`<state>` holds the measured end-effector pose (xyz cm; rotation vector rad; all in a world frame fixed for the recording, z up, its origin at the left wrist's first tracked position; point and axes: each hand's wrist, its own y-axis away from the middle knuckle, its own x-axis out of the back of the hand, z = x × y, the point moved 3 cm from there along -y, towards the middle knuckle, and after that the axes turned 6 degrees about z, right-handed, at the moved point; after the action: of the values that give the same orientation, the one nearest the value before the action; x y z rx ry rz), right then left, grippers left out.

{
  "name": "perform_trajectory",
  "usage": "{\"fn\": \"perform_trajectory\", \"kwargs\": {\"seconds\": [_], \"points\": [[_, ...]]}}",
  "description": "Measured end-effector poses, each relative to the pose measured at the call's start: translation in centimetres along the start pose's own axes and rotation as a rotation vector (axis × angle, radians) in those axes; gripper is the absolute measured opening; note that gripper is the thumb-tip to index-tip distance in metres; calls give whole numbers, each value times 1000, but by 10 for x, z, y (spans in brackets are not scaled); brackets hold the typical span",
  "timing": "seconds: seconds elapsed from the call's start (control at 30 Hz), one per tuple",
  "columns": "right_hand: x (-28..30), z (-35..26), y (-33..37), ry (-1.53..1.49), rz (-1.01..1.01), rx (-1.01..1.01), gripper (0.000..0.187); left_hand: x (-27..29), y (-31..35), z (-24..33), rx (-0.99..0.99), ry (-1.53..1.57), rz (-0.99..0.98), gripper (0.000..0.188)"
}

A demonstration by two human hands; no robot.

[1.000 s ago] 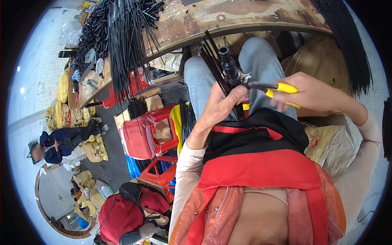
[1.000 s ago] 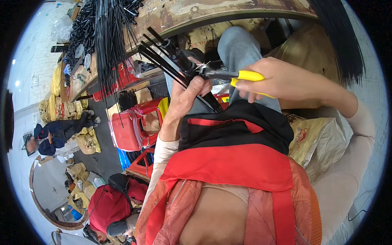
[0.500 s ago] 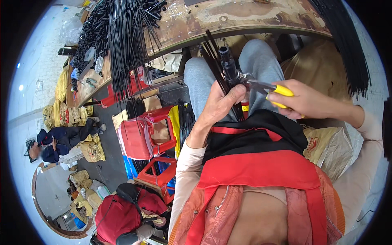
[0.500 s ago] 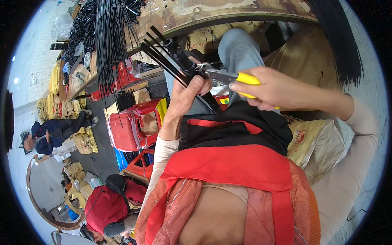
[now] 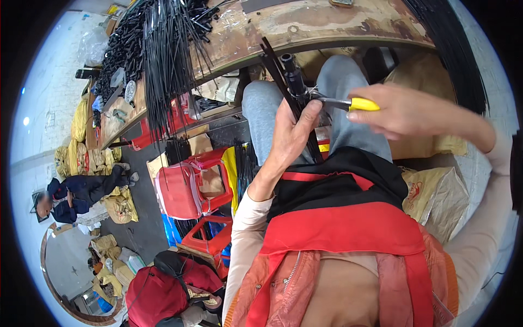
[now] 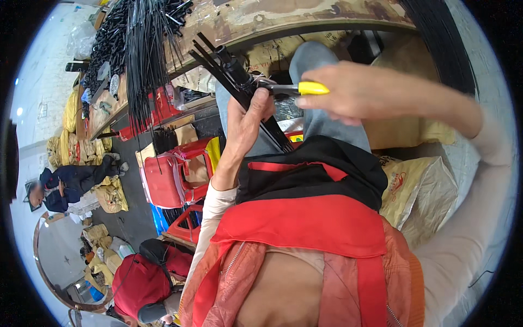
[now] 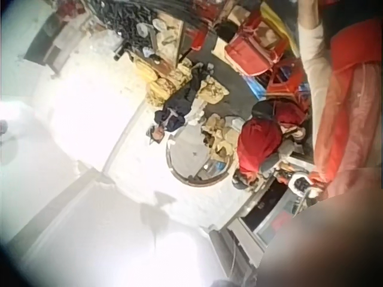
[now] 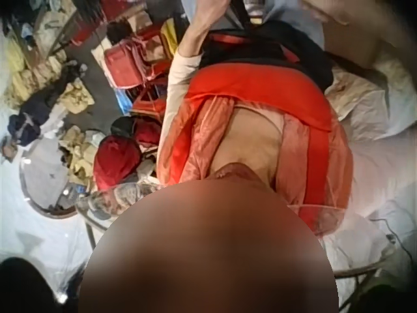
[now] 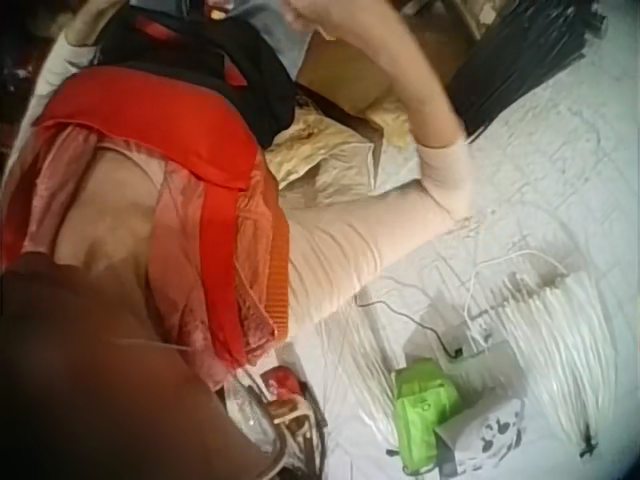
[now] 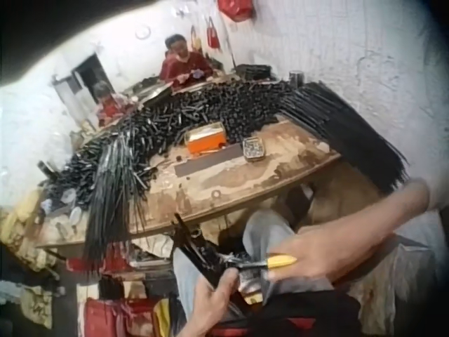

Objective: Assembling a brush by inserting black filaments into a base and securing them with pliers.

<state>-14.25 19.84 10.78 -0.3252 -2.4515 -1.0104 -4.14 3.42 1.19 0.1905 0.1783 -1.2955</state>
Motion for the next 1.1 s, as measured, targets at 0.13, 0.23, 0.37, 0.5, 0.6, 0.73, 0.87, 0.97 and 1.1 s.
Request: {"fn": "perform_trajectory", "kwargs": {"seconds": [0.13,0.23,0.37,0.5,0.6,0.73,0.87,0.97,1.1], "points": [[-28,25,-7,-15,417,518,40,0,-2,3,-27,168,-15,14],[-32,22,1,349,701,497,54,4,-3,-1,-41,123,-6,27],[-25,12,0,570,855,597,67,7,1,-5,-26,176,-28,15],[-22,14,0,617,933,643,66,3,1,-4,-46,175,-44,20],[-19,20,1,671,924,633,63,0,1,-3,-41,176,-55,21],[2,29,13,819,761,707,59,-6,3,-2,-30,117,-147,28],[3,7,29,-425,-320,31,43,-12,13,3,24,78,-133,15],[-14,16,29,-208,73,229,42,-7,16,2,81,213,-172,16],[-4,25,15,548,950,951,45,-11,7,0,40,111,-26,18]]}}
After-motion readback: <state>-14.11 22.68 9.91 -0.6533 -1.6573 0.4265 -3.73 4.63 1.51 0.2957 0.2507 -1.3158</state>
